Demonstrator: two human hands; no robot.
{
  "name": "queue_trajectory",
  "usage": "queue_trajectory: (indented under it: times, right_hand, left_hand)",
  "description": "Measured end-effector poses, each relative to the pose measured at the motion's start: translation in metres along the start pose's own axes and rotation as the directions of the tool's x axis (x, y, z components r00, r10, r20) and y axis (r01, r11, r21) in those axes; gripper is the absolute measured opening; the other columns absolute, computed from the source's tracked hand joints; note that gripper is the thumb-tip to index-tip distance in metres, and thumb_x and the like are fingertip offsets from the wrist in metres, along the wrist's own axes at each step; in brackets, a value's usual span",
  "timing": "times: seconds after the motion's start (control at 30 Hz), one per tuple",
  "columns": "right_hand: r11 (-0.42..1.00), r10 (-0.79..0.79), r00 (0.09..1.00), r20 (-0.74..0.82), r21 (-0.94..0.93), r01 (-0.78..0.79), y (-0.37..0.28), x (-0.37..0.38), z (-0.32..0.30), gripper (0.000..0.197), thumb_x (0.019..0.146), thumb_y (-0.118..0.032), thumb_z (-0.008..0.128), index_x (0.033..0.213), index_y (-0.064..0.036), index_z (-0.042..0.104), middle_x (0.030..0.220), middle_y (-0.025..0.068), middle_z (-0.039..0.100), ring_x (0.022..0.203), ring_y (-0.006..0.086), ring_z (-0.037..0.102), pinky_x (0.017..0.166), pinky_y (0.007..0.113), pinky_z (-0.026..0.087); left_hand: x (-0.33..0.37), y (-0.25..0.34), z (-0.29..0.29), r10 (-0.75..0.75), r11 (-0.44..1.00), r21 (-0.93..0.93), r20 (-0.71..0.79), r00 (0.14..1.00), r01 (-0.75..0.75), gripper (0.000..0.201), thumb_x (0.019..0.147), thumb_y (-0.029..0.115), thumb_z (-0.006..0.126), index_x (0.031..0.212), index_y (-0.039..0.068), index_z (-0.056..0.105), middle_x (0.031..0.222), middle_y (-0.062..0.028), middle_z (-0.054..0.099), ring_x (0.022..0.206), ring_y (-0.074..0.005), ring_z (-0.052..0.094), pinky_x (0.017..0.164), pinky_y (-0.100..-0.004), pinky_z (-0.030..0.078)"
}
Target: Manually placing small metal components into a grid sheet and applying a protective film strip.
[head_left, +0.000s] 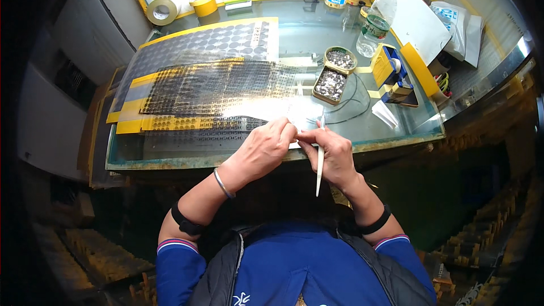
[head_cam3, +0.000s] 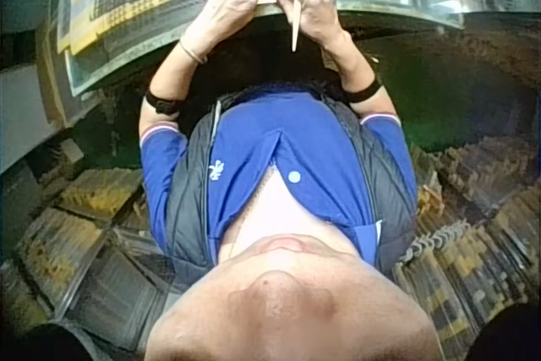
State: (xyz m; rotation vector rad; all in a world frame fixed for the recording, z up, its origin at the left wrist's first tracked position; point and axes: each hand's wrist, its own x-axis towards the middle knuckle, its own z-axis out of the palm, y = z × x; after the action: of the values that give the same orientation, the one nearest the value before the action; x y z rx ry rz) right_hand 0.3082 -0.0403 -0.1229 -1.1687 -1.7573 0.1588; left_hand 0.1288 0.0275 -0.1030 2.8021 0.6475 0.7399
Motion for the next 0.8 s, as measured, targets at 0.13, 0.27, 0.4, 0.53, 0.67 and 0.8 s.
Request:
queue_trajectory:
  times: [0.13,0.27,0.4,0.53,0.67,0.8]
  right_hand:
    - [1.000,0.017,1.000,0.006,0.012,-0.017,0.001,-0.001,-0.001,0.016,0.079,-0.003,0.073,0.094,-0.0054,0.067,0.081,0.0139,0.069,0.078,0.0332,0.068,0.080,0.042,0.053]
    - [0.993,0.099,0.994,0.043,0.060,-0.101,-0.003,0.001,-0.004,0.018,0.077,-0.004,0.077,0.094,-0.0054,0.070,0.088,0.0131,0.072,0.083,0.0295,0.071,0.090,0.043,0.052]
    - [1.000,0.006,0.998,0.069,0.003,-0.006,-0.003,0.003,-0.005,0.017,0.077,-0.003,0.076,0.093,-0.0050,0.070,0.087,0.0142,0.072,0.082,0.0310,0.071,0.087,0.042,0.053]
    - [0.991,-0.071,0.995,0.064,-0.111,0.078,-0.010,0.008,-0.003,0.015,0.076,-0.004,0.074,0.088,-0.0054,0.066,0.079,0.0138,0.068,0.077,0.0327,0.068,0.088,0.045,0.053]
    - [0.980,-0.102,0.991,0.086,-0.164,0.115,-0.010,0.009,-0.001,0.015,0.073,-0.004,0.073,0.084,-0.0067,0.062,0.070,0.0124,0.062,0.068,0.0315,0.064,0.083,0.044,0.055]
    - [0.983,-0.081,0.991,0.105,-0.159,0.097,-0.014,0.010,-0.001,0.016,0.073,-0.003,0.073,0.083,-0.0069,0.062,0.069,0.0116,0.062,0.067,0.0301,0.064,0.070,0.039,0.055]
  left_hand:
    - [-0.005,-0.002,-0.003,-0.069,0.982,-0.181,-0.050,0.996,0.058,0.007,0.087,0.003,0.062,0.092,-0.001,0.059,0.090,-0.0161,0.060,0.080,-0.0332,0.062,0.071,-0.0398,0.051]
    - [-0.022,0.002,-0.006,-0.110,0.977,-0.202,-0.195,0.975,0.070,0.016,0.085,0.004,0.066,0.100,-0.001,0.066,0.108,-0.0153,0.065,0.087,-0.0318,0.064,0.076,-0.0380,0.052]
    - [-0.034,0.025,-0.003,-0.071,0.997,-0.009,-0.143,0.987,0.071,0.020,0.083,0.003,0.068,0.103,-0.003,0.066,0.113,-0.0134,0.064,0.108,-0.0310,0.059,0.087,-0.0382,0.049]
    - [-0.035,0.029,0.001,-0.044,0.998,0.033,-0.219,0.975,0.052,0.021,0.083,0.004,0.068,0.102,-0.005,0.066,0.117,-0.0169,0.063,0.112,-0.0327,0.058,0.094,-0.0409,0.048]
    - [-0.034,0.028,0.003,-0.050,0.999,-0.001,-0.218,0.975,0.051,0.021,0.083,0.002,0.067,0.103,-0.005,0.066,0.115,-0.0179,0.063,0.113,-0.0333,0.059,0.097,-0.0416,0.048]
    - [-0.034,0.027,0.009,-0.059,0.998,0.008,-0.270,0.961,0.064,0.018,0.082,0.004,0.067,0.099,-0.004,0.066,0.113,-0.0171,0.064,0.110,-0.0329,0.061,0.095,-0.0419,0.050]
